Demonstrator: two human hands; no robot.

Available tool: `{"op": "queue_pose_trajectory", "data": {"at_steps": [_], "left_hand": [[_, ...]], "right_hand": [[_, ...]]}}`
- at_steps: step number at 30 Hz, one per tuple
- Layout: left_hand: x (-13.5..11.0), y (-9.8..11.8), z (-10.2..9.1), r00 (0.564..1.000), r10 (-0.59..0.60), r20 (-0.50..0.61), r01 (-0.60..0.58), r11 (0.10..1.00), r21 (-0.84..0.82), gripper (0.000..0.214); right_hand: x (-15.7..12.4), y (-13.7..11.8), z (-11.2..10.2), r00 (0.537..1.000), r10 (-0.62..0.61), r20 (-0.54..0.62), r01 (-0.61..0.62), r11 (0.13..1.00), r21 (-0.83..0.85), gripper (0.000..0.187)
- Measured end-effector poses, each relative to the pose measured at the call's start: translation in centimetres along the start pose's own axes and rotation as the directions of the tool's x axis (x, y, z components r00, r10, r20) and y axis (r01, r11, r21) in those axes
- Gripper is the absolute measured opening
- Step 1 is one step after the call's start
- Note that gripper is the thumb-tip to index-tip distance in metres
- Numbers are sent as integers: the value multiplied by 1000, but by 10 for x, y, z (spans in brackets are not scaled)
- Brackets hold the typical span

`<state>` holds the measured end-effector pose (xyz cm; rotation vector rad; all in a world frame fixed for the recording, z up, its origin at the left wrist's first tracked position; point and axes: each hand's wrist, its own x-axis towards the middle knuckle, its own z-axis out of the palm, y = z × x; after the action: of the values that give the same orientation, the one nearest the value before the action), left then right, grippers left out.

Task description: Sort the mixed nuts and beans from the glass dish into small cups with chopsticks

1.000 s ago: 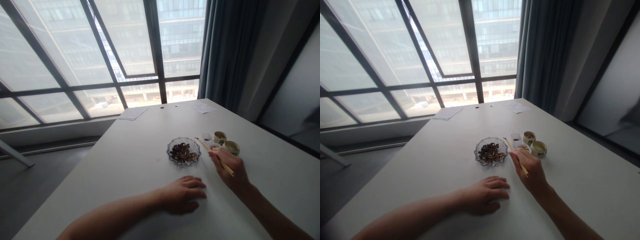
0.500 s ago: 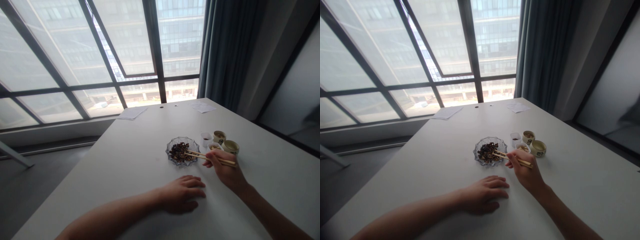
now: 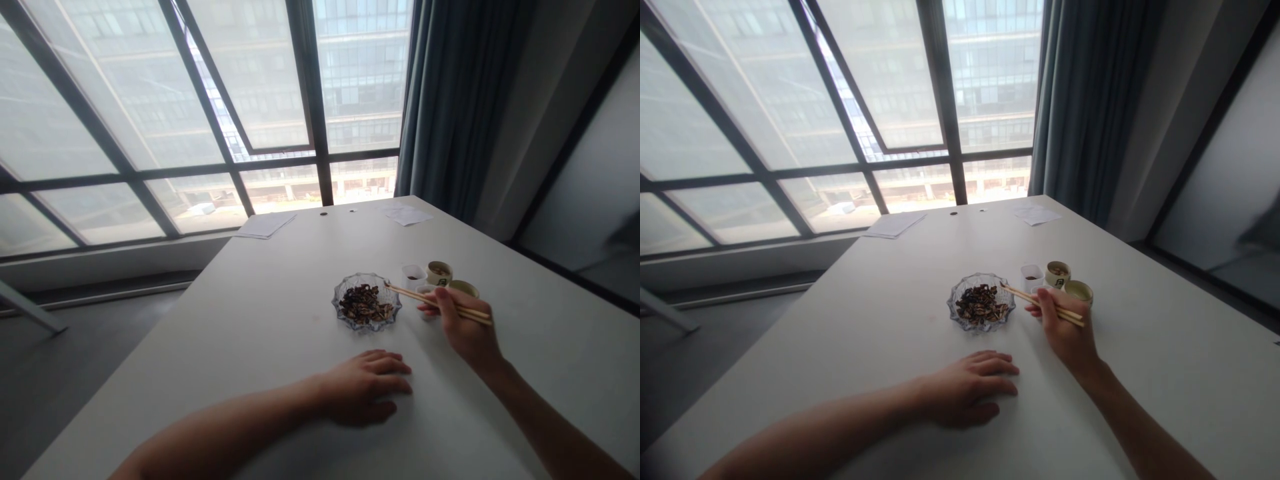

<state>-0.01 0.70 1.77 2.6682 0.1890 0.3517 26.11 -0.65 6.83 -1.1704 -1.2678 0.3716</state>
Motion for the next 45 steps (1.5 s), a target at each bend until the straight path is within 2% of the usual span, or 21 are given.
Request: {"op": "queue_pose_trajectory", "data": {"at_steps": [4, 9, 13, 18, 22, 29, 36, 41, 45], "left_hand": [[0, 1, -1, 1000, 2, 1, -2, 1000, -1, 39], [0, 0, -1, 1000, -11, 9, 11, 1000, -10, 40], [0, 0, -1, 1000, -2, 6, 2, 1000, -11, 39], [1, 1, -1, 1000, -2, 3, 2, 1000, -2, 39], [1, 1, -2, 1000, 3, 11, -3, 1000, -11, 40], [1, 0, -1, 1000, 4, -1, -4, 1000, -16, 40], [1, 0, -1, 1000, 11, -12, -11, 1000, -7, 40], [1, 0, -1, 1000, 11, -7, -11, 1000, -2, 40], [0, -1, -1, 1000, 10, -8, -10, 1000, -4, 40]], "right_hand": [[18, 13, -23, 989, -5, -145, -8, 996, -89, 45], [26, 16, -33, 990, 2, -138, -20, 991, -132, 40], [15, 7, -21, 992, 20, -123, -27, 998, -54, 38], [-5, 7, 9, 984, 155, 93, -167, 977, 130, 46], [-12, 13, 26, 973, 174, 149, -198, 966, 169, 54], [-13, 16, 28, 974, 178, 142, -201, 964, 173, 50], [-16, 25, 34, 970, 134, 201, -166, 974, 153, 45], [-16, 25, 34, 987, 119, 112, -135, 980, 149, 43], [-6, 20, 23, 994, 113, -10, -111, 983, 148, 46]]}}
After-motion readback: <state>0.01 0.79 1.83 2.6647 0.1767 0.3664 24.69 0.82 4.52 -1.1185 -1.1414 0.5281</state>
